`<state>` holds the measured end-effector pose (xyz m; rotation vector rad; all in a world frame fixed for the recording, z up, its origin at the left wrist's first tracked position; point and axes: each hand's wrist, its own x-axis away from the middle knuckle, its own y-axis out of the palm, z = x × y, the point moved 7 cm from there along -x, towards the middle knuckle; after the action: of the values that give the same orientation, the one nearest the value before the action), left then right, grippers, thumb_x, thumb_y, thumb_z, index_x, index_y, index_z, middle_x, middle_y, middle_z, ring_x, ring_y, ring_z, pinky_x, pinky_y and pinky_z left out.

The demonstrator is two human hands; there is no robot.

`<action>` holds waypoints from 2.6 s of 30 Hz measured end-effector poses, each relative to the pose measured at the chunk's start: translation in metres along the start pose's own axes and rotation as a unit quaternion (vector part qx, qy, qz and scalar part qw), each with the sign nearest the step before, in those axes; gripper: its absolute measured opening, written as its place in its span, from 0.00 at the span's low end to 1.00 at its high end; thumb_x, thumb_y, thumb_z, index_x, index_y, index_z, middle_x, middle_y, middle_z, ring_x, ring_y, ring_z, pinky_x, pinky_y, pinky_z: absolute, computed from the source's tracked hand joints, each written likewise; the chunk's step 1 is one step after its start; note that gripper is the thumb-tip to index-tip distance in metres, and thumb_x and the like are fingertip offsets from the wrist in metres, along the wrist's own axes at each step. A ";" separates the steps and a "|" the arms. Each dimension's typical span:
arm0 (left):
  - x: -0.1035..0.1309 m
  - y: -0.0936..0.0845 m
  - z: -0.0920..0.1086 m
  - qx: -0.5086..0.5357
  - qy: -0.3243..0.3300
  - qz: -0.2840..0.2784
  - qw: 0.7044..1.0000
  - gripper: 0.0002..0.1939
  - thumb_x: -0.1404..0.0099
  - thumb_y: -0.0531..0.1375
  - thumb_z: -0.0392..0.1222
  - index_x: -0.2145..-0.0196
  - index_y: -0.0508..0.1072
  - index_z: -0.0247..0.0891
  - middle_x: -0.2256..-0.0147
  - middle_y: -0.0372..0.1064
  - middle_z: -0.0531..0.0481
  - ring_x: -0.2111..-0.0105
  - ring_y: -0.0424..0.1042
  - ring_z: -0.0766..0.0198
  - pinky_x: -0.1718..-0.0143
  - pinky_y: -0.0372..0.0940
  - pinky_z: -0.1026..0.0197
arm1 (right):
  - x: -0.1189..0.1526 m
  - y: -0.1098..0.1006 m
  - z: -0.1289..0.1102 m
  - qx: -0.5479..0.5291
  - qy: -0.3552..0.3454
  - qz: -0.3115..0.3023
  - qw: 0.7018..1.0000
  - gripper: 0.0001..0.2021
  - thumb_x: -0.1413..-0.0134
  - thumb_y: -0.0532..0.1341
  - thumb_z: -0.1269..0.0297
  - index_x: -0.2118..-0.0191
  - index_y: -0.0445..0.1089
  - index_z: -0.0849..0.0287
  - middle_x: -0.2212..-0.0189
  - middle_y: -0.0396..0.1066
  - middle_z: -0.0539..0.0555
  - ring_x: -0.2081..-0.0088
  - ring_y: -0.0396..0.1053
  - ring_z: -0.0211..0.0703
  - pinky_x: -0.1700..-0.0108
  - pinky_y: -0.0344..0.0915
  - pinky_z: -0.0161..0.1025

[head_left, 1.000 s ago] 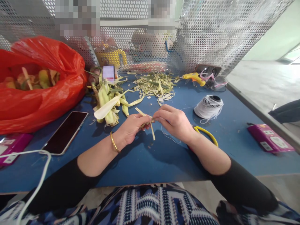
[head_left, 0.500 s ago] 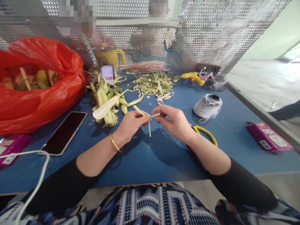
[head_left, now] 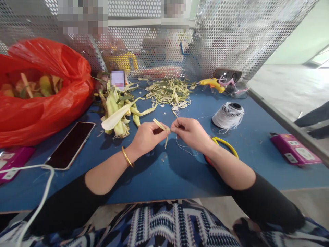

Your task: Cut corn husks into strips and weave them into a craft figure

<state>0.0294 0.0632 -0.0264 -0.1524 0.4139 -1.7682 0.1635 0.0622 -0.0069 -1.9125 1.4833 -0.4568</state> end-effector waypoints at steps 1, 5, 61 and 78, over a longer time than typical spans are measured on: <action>0.001 -0.001 0.004 -0.037 0.026 0.012 0.999 0.07 0.46 0.62 0.42 0.74 0.78 0.37 0.73 0.76 0.50 0.74 0.69 0.65 0.71 0.60 0.64 | 0.000 0.002 0.005 -0.032 0.042 -0.009 0.999 0.06 0.48 0.59 0.70 0.74 0.67 0.60 0.82 0.64 0.45 0.78 0.59 0.33 0.74 0.52 0.32; 0.006 -0.001 0.014 -0.103 0.072 0.037 0.991 0.07 0.45 0.61 0.41 0.76 0.77 0.37 0.74 0.76 0.50 0.77 0.67 0.67 0.73 0.59 0.65 | 0.000 0.014 0.016 -0.185 0.131 -0.037 0.973 0.06 0.51 0.60 0.68 0.77 0.67 0.60 0.86 0.62 0.44 0.82 0.60 0.32 0.77 0.53 0.31; 0.010 0.028 -0.030 0.336 -0.243 -0.099 0.905 0.05 0.47 0.65 0.38 0.74 0.73 0.34 0.74 0.74 0.49 0.73 0.74 0.66 0.66 0.69 0.62 | 0.008 0.012 0.024 -0.326 0.138 -0.107 0.929 0.03 0.51 0.60 0.70 0.67 0.66 0.60 0.82 0.66 0.42 0.87 0.54 0.27 0.84 0.56 0.29; 0.016 0.033 -0.019 0.313 -0.231 -0.152 0.909 0.06 0.44 0.62 0.40 0.74 0.70 0.35 0.74 0.73 0.50 0.72 0.75 0.64 0.64 0.69 0.61 | 0.005 -0.014 0.008 0.013 -0.018 -0.016 1.000 0.08 0.49 0.57 0.64 0.75 0.67 0.61 0.83 0.57 0.44 0.78 0.52 0.32 0.74 0.48 0.33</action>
<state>0.0495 0.0457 -0.0577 -0.1753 -0.5522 -2.0080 0.1804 0.0618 -0.0038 -1.9171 1.4188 -0.4519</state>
